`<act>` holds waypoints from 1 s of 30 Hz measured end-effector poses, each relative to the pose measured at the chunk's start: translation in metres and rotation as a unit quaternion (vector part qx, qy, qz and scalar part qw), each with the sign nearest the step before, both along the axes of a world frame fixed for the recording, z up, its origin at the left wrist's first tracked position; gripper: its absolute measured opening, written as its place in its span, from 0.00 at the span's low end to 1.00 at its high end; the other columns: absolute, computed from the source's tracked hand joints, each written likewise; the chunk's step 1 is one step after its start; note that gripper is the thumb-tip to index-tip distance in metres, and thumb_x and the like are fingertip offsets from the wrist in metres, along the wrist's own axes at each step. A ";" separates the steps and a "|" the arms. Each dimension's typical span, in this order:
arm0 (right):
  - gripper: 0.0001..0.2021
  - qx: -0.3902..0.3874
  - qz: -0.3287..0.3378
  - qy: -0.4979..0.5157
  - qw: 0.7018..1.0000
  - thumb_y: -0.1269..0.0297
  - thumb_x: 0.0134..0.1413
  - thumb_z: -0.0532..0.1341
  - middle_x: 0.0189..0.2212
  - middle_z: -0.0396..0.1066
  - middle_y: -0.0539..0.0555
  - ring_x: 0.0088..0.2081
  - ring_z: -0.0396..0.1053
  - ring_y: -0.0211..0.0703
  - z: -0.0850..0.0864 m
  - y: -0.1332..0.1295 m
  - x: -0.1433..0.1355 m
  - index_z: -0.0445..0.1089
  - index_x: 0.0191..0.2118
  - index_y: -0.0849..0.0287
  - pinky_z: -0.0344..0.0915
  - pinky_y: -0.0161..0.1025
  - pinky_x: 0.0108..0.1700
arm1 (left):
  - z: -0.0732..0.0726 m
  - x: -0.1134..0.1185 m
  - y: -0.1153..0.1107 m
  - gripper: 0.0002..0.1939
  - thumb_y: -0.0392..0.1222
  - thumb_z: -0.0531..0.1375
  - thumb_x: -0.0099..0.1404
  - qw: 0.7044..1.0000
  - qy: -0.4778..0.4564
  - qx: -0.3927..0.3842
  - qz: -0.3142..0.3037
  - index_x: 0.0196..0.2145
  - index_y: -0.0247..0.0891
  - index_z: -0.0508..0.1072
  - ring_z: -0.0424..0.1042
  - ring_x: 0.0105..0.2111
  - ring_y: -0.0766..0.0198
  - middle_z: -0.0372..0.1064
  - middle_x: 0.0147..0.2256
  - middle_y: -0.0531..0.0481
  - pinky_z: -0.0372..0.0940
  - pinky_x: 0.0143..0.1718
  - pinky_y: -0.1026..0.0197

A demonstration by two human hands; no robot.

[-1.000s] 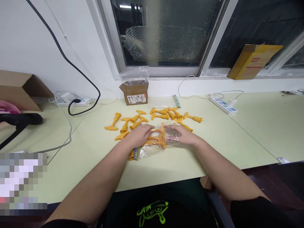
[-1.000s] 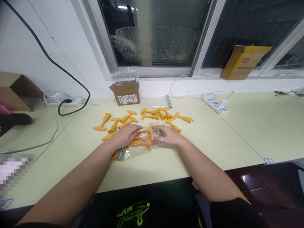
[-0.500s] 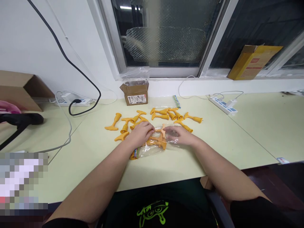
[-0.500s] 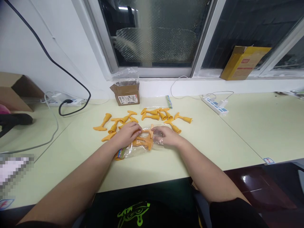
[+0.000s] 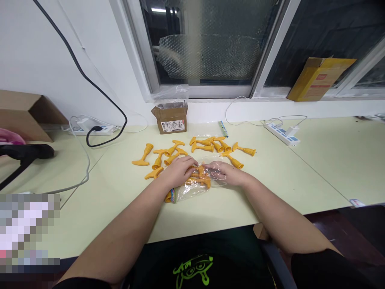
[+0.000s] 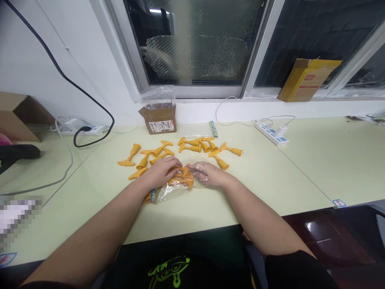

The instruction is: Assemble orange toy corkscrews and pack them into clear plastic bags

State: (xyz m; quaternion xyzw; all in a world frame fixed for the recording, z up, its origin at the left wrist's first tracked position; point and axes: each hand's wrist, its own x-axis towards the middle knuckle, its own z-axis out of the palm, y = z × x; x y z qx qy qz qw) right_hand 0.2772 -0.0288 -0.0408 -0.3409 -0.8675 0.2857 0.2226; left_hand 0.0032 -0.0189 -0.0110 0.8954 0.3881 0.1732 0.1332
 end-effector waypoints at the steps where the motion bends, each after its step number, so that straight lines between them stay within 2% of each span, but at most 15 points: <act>1: 0.22 -0.013 -0.004 -0.002 1.000 0.62 0.68 0.56 0.59 0.72 0.59 0.58 0.70 0.52 0.003 -0.001 0.001 0.68 0.65 0.53 0.66 0.51 0.61 | -0.001 0.000 0.001 0.14 0.39 0.51 0.72 1.000 -0.002 0.002 0.003 0.48 0.42 0.75 0.72 0.49 0.55 0.75 0.49 0.48 0.65 0.55 0.48; 3: 0.20 -0.029 -0.023 0.000 0.999 0.62 0.67 0.56 0.57 0.74 0.57 0.56 0.72 0.52 0.009 -0.003 0.005 0.71 0.62 0.53 0.67 0.49 0.59 | -0.002 -0.001 0.003 0.15 0.37 0.50 0.71 1.000 -0.001 0.005 0.012 0.48 0.42 0.76 0.73 0.49 0.55 0.76 0.49 0.47 0.65 0.55 0.48; 5: 0.17 -0.008 -0.065 0.011 0.998 0.64 0.65 0.57 0.51 0.78 0.56 0.52 0.74 0.51 0.016 -0.001 0.012 0.76 0.55 0.54 0.69 0.48 0.56 | -0.001 -0.001 0.004 0.17 0.37 0.51 0.71 1.000 0.006 0.002 0.022 0.49 0.41 0.77 0.73 0.52 0.53 0.76 0.51 0.47 0.65 0.58 0.46; 7: 0.13 0.053 -0.146 0.028 0.987 0.64 0.63 0.58 0.46 0.79 0.57 0.49 0.74 0.52 0.020 0.003 0.021 0.78 0.48 0.55 0.68 0.49 0.55 | 0.001 -0.002 0.003 0.18 0.39 0.51 0.71 0.999 0.017 -0.010 0.028 0.52 0.41 0.77 0.71 0.56 0.52 0.75 0.54 0.46 0.63 0.61 0.45; 10: 0.11 0.116 -0.300 0.013 0.947 0.62 0.59 0.60 0.44 0.77 0.59 0.49 0.73 0.55 0.021 0.013 0.038 0.77 0.44 0.56 0.67 0.53 0.55 | 0.005 -0.004 0.000 0.20 0.45 0.53 0.72 0.999 0.027 -0.034 0.013 0.57 0.42 0.75 0.67 0.61 0.51 0.72 0.59 0.45 0.60 0.64 0.45; 12: 0.11 0.084 -0.372 -0.035 0.924 0.61 0.55 0.63 0.44 0.77 0.60 0.47 0.73 0.56 0.018 0.018 0.047 0.77 0.43 0.57 0.68 0.52 0.52 | 0.008 -0.007 -0.003 0.24 0.52 0.56 0.71 0.998 0.030 -0.049 -0.008 0.61 0.44 0.72 0.64 0.64 0.49 0.68 0.63 0.45 0.59 0.65 0.45; 14: 0.09 0.011 -0.401 -0.087 0.912 0.61 0.51 0.65 0.39 0.77 0.60 0.41 0.74 0.55 0.015 0.020 0.053 0.76 0.38 0.57 0.69 0.50 0.45 | 0.010 -0.009 -0.004 0.31 0.60 0.61 0.67 0.997 0.036 -0.061 -0.024 0.64 0.47 0.70 0.62 0.65 0.47 0.65 0.65 0.44 0.57 0.66 0.44; 17: 0.04 -0.070 -0.418 -0.115 0.898 0.63 0.46 0.67 0.30 0.76 0.56 0.32 0.72 0.50 0.013 0.020 0.056 0.72 0.29 0.56 0.67 0.44 0.35 | 0.011 -0.012 -0.005 0.40 0.63 0.67 0.59 0.995 0.054 -0.066 -0.041 0.66 0.49 0.67 0.61 0.66 0.44 0.63 0.66 0.43 0.56 0.66 0.43; 19: 0.08 -0.090 -0.430 -0.094 0.894 0.64 0.42 0.69 0.29 0.75 0.55 0.30 0.71 0.48 0.014 0.020 0.058 0.69 0.28 0.55 0.65 0.41 0.30 | 0.011 -0.014 -0.005 0.39 0.58 0.68 0.59 0.994 0.067 -0.065 -0.055 0.66 0.51 0.66 0.60 0.67 0.45 0.63 0.66 0.45 0.54 0.67 0.42; 21: 0.13 -0.115 -0.435 -0.040 0.892 0.63 0.40 0.70 0.30 0.74 0.53 0.28 0.70 0.45 0.015 0.019 0.060 0.67 0.33 0.55 0.64 0.38 0.27 | 0.012 -0.015 -0.005 0.37 0.48 0.67 0.61 0.993 0.073 -0.064 -0.067 0.67 0.53 0.65 0.60 0.67 0.47 0.64 0.66 0.47 0.51 0.69 0.43; 24: 0.22 -0.160 -0.424 0.088 0.887 0.61 0.42 0.69 0.29 0.72 0.47 0.26 0.68 0.40 0.020 0.019 0.062 0.63 0.44 0.51 0.64 0.35 0.24 | 0.017 -0.015 -0.009 0.40 0.36 0.63 0.58 0.993 0.069 -0.057 -0.074 0.67 0.53 0.64 0.60 0.67 0.49 0.62 0.67 0.49 0.49 0.69 0.43; 27: 0.30 -0.174 -0.374 0.238 0.879 0.60 0.44 0.68 0.30 0.69 0.44 0.30 0.70 0.40 0.028 0.016 0.058 0.59 0.54 0.48 0.70 0.36 0.28 | 0.023 -0.009 -0.017 0.39 0.35 0.61 0.59 0.995 0.056 -0.032 -0.073 0.67 0.52 0.63 0.61 0.65 0.48 0.61 0.66 0.48 0.49 0.68 0.41; 30: 0.34 -0.191 -0.304 0.327 0.874 0.60 0.44 0.69 0.33 0.70 0.45 0.37 0.74 0.43 0.035 0.012 0.050 0.59 0.58 0.47 0.76 0.43 0.39 | 0.026 0.005 -0.025 0.30 0.37 0.56 0.67 0.997 0.039 0.019 -0.059 0.66 0.52 0.65 0.66 0.57 0.50 0.67 0.58 0.45 0.56 0.62 0.44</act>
